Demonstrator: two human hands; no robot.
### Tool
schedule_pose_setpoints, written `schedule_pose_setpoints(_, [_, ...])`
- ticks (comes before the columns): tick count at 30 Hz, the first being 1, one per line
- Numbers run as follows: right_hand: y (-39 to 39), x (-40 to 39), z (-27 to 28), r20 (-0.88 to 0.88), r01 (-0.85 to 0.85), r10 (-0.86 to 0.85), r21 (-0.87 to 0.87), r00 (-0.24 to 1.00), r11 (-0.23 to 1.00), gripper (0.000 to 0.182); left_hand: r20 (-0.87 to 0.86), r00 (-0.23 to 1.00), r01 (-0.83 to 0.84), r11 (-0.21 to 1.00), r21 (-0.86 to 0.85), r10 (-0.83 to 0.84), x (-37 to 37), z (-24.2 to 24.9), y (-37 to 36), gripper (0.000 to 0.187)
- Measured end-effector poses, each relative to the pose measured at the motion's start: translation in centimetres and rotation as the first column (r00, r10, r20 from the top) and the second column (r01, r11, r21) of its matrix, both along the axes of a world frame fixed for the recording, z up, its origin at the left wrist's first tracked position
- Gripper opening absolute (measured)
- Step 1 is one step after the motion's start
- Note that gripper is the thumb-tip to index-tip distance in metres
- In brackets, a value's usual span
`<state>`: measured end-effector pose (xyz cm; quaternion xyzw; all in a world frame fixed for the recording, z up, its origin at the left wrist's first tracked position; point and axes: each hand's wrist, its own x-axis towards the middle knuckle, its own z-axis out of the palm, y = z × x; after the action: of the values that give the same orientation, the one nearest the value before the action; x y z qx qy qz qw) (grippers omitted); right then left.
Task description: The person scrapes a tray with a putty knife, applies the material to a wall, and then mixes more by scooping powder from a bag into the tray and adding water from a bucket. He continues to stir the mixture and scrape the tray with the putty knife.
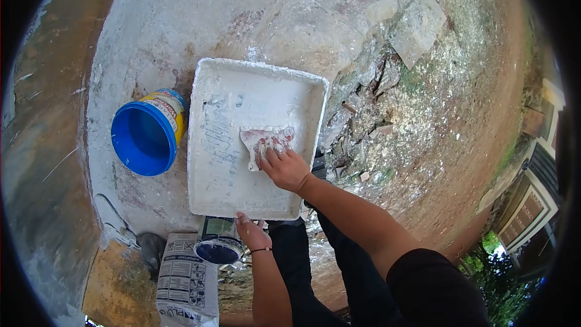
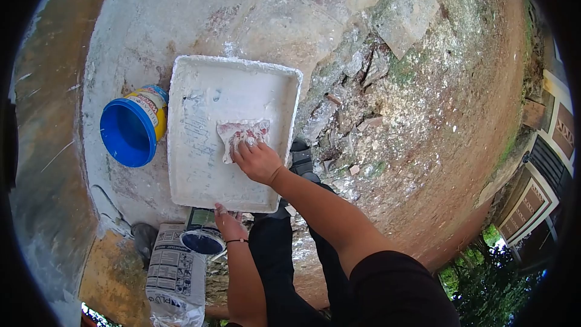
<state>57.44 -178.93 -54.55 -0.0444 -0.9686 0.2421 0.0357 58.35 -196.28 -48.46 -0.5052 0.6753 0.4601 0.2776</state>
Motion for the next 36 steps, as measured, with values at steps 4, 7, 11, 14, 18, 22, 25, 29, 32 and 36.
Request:
schedule_pose_setpoints(4, [-1.2, -1.8, 0.7, -0.01, 0.243, -0.243, -0.037, 0.97, 0.969, 0.023, -0.013, 1.0, 0.004, 1.0, -0.005, -0.004, 0.4, -0.3, -0.3, 0.056])
schedule_pose_setpoints(7, [-1.2, -2.9, 0.7, 0.135, 0.213, -0.201, -0.083, 0.97, 0.973, 0.022, -0.018, 1.0, 0.008, 1.0, -0.004, -0.008, 0.4, -0.7, -0.6, 0.055])
schedule_pose_setpoints(11, [-1.0, -2.4, 0.3, 0.076, 0.081, -0.081, 0.006, 0.994, 0.997, 0.022, 0.001, 1.0, -0.008, 1.0, 0.011, 0.008, 0.2, -0.4, -0.2, 0.054])
schedule_pose_setpoints(14, [-0.1, -2.4, 0.3, 0.044, -0.084, 0.079, 0.105, 0.996, 0.991, 0.022, 0.008, 1.0, 0.01, 1.0, -0.026, -0.01, 0.3, -0.6, -0.5, 0.054])
schedule_pose_setpoints(18, [0.2, -2.1, 0.5, 0.019, -0.097, 0.096, 0.09, 0.995, 0.991, 0.022, -0.009, 1.0, -0.006, 1.0, 0.02, 0.006, 0.4, -0.7, -0.4, 0.052])
schedule_pose_setpoints(22, [0.1, -1.0, 0.3, 0.033, -0.144, 0.143, 0.061, 0.989, 0.988, 0.021, 0.036, 0.999, -0.03, 1.0, -0.006, 0.03, 0.4, -0.6, -0.3, 0.05])
schedule_pose_setpoints(25, [1.4, -0.9, 1.0, 0.034, -0.088, 0.086, 0.046, 0.996, 0.995, 0.021, 0.012, 0.998, -0.069, 0.997, 0.042, 0.069, 0.3, -0.4, 0.0, 0.049])
schedule_pose_setpoints(29, [0.8, -0.3, -0.7, -0.071, -0.132, 0.139, 0.094, 0.988, 0.987, 0.022, 0.024, 0.998, -0.058, 0.998, -0.001, 0.058, 0.3, -0.6, 0.1, 0.048])
schedule_pose_setpoints(32, [-0.1, 0.2, -1.6, -0.105, -0.153, 0.162, 0.09, 0.981, 0.984, 0.022, 0.03, 0.999, -0.043, 0.999, -0.03, 0.043, 0.4, -0.7, -0.1, 0.047])
schedule_pose_setpoints(36, [0.0, -0.3, -0.5, -0.002, -0.07, 0.07, 0.029, 0.998, 0.997, 0.023, 0.016, 0.999, -0.04, 0.999, 0.009, 0.04, 0.5, -1.1, -0.3, 0.047])
